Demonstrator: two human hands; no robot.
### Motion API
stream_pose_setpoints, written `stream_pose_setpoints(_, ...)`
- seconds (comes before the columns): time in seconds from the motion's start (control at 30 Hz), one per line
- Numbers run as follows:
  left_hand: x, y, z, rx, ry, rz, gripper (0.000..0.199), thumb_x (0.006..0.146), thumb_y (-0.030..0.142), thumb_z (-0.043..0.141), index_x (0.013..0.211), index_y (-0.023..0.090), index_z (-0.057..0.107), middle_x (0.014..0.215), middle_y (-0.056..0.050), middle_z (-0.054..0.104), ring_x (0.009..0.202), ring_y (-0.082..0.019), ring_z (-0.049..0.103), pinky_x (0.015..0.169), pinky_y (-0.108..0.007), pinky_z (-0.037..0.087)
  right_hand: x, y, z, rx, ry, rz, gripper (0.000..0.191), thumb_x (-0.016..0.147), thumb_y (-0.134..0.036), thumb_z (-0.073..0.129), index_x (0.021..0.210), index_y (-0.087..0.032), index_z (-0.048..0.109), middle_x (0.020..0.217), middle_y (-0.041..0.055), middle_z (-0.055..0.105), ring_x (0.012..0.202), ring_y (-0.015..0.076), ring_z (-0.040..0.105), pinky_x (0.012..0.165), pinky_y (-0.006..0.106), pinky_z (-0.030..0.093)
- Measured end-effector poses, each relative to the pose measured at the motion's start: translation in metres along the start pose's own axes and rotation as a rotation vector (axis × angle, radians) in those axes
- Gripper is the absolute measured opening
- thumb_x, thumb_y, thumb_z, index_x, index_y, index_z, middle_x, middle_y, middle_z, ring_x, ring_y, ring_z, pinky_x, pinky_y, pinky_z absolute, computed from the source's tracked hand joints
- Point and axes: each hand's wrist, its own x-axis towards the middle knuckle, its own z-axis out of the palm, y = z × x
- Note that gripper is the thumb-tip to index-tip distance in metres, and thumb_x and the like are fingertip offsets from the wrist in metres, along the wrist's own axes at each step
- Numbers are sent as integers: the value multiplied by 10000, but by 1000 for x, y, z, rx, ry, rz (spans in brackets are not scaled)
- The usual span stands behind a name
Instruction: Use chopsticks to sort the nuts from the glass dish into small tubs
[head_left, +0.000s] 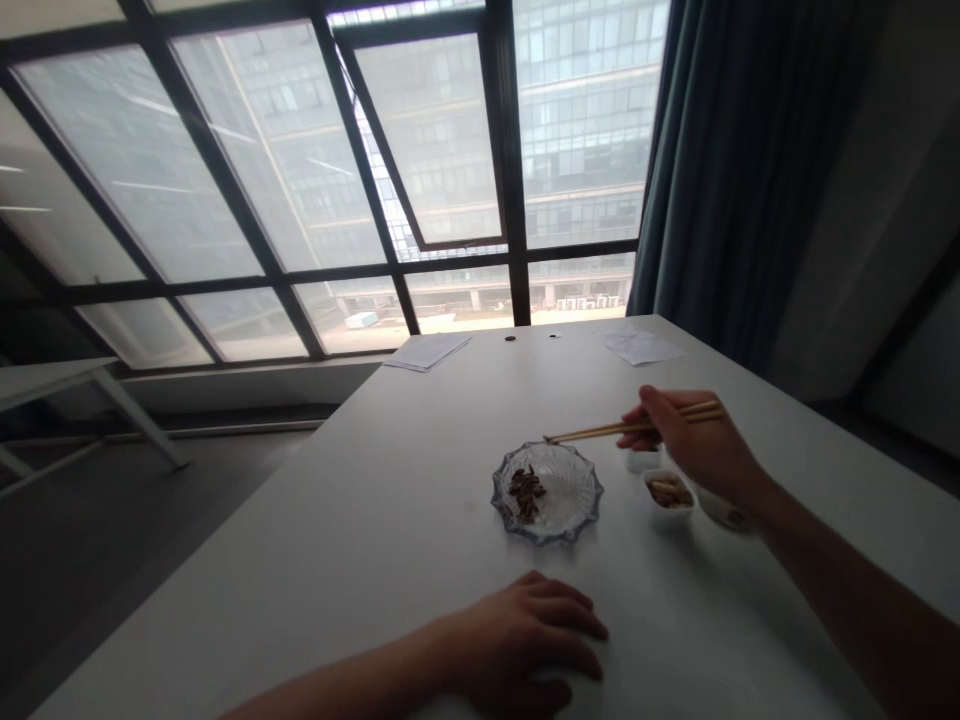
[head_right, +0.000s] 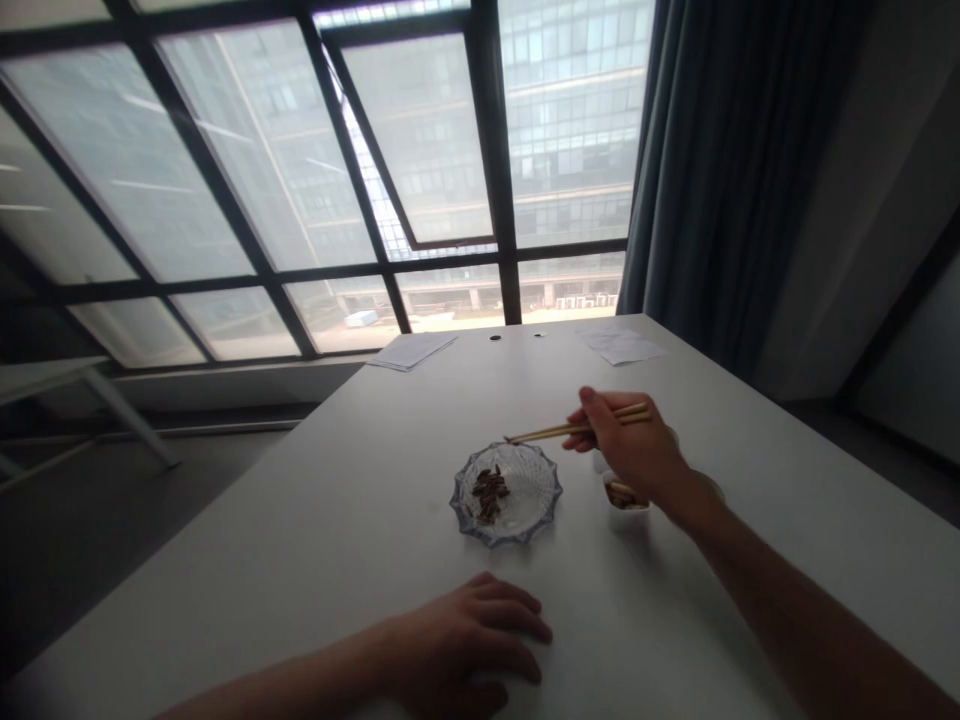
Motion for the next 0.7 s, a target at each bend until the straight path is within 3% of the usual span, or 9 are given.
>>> stream_pose_setpoints(0.13,1,3,-4,16,-28,-34,400,919,289,640,1318,269,626,1478,-64,622,1417,-283,538,1210,-426,401,10,-28,-52,-131,282,-92,581,882,-682,717,802,-108,756,695,151,778,606,251,785,545,274,634)
stream_pose_setpoints(0.27,1,6,-8,12,-55,-72,416,899,242,651,1313,276,635,1489,-55,612,1429,-290,524,1207,-450,414,16,-31,-81,-191,306,-44,542,895,-656,719,725,-142,716,654,146,757,545,224,755,540,270,623)
stream_pose_setpoints(0.5,5,10,-11,-13,-69,-103,420,886,215,660,1301,279,651,1466,-69,625,1419,-301,530,1195,-466,433,24,-14,-86,-266,130,0,536,793,-696,798,755,-162,774,726,139,792,658,296,795,581,357,664)
stream_pose_setpoints(0.7,5,11,-11,3,-54,-92,413,880,213,653,1289,269,654,1463,-75,629,1413,-300,536,1194,-461,431,19,-18,-81,-210,148,-71,563,829,-715,748,809,-154,783,752,130,794,684,287,803,604,344,671)
